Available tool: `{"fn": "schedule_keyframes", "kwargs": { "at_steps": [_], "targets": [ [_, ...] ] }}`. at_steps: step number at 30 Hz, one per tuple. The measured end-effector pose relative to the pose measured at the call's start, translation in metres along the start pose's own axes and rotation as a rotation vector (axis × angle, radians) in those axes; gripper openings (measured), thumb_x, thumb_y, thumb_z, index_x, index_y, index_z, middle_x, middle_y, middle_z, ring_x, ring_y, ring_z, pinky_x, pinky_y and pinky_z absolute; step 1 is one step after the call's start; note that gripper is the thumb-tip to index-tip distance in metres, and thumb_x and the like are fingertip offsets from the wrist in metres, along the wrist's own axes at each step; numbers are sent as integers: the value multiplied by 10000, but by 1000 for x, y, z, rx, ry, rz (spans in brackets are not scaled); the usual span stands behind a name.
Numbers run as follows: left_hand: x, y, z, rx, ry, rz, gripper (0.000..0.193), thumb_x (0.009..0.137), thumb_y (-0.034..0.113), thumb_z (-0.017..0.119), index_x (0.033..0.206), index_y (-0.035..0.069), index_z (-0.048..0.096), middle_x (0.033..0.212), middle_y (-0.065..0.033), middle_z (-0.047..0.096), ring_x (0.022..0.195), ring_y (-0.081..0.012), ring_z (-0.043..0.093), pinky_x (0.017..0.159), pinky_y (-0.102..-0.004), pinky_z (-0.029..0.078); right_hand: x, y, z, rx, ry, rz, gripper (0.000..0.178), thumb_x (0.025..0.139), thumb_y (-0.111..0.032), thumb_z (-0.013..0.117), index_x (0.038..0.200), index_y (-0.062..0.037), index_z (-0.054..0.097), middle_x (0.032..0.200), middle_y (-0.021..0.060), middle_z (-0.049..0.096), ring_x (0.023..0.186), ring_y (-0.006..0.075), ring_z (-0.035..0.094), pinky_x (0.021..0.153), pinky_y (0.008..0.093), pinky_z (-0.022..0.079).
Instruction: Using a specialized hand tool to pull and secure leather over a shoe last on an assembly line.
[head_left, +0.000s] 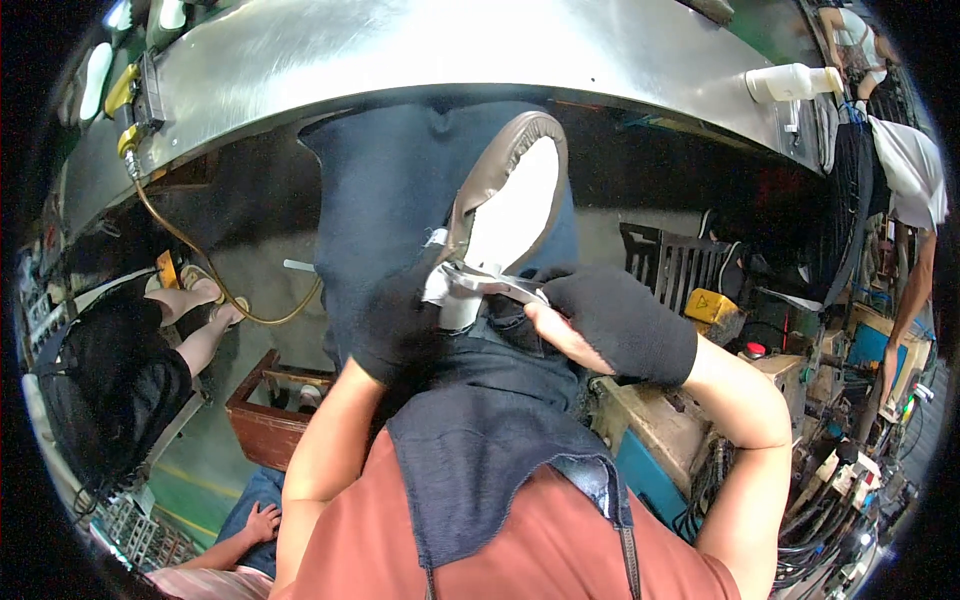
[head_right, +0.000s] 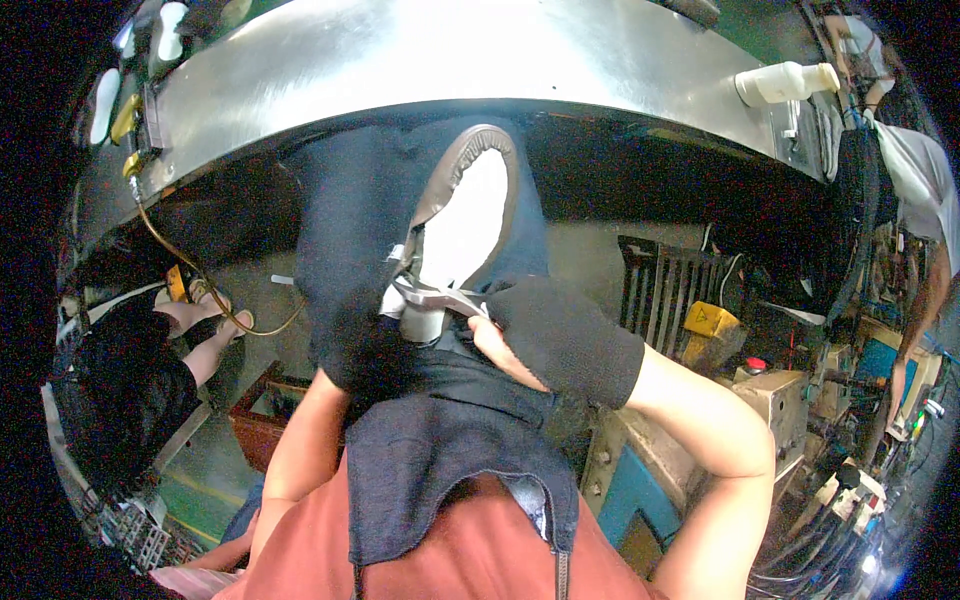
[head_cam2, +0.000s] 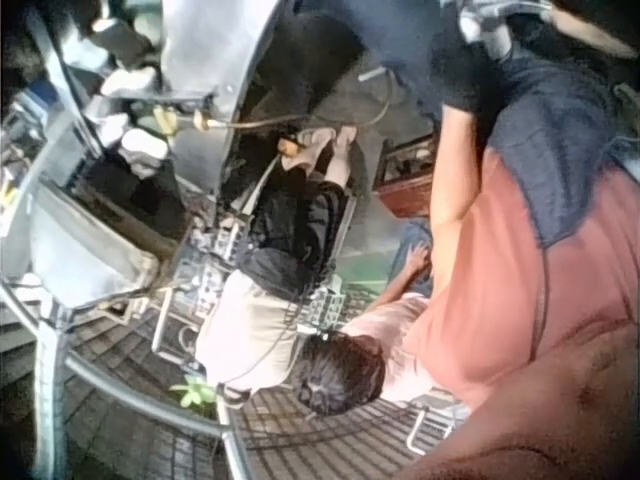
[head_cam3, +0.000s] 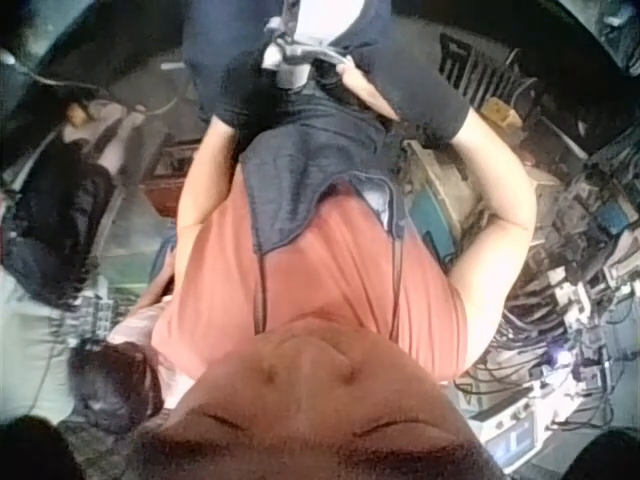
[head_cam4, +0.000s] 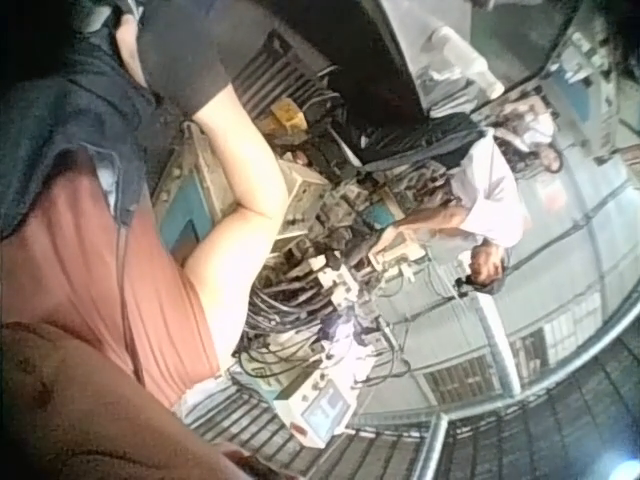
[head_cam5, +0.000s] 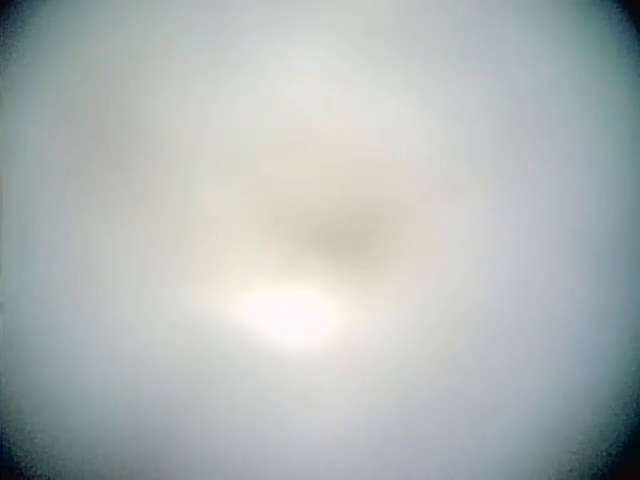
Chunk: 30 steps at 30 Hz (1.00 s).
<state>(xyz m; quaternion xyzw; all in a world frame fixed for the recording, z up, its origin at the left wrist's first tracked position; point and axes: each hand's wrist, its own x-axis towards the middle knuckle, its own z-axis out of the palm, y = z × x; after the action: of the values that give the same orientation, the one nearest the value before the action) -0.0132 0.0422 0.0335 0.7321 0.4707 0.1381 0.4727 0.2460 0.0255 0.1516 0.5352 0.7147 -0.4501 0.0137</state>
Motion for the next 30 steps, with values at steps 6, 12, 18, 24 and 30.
{"fn": "schedule_keyframes", "kwargs": {
  "at_steps": [6,12,18,24,30],
  "targets": [
    [30,22,-8,201,292,105,507,912,221,664,1324,-50,551,1309,-299,584,1244,-431,563,1003,-422,491,-2,21,0,185,69,56,392,985,-333,526,839,8,655,788,245,649,700,420,633,630,470,483],
    [34,-53,-9,-158,217,105,423,863,183,700,1241,7,631,1072,-226,701,1017,-384,690,859,-393,556,-3,28,12,181,79,63,398,982,-350,529,850,3,658,810,248,651,730,424,639,646,474,486],
    [-3,-4,37,55,412,97,521,862,188,697,1302,-52,556,1186,-257,653,1120,-401,644,980,-406,506,-1,17,1,173,55,68,423,968,-374,542,818,4,657,770,247,644,702,444,633,621,485,484],
    [-9,-28,56,116,309,202,815,861,312,743,1440,-103,347,1338,-316,527,1230,-442,556,1021,-455,464,25,15,23,-503,232,-141,400,961,-401,570,799,-41,633,717,182,621,636,371,640,584,468,513],
    [18,-19,41,-80,137,86,852,873,342,737,1466,-94,310,1283,-289,562,1163,-438,586,1012,-435,459,59,86,28,-604,324,-493,388,937,-447,626,801,-86,584,706,110,575,612,335,623,567,411,510]
  ]
}}
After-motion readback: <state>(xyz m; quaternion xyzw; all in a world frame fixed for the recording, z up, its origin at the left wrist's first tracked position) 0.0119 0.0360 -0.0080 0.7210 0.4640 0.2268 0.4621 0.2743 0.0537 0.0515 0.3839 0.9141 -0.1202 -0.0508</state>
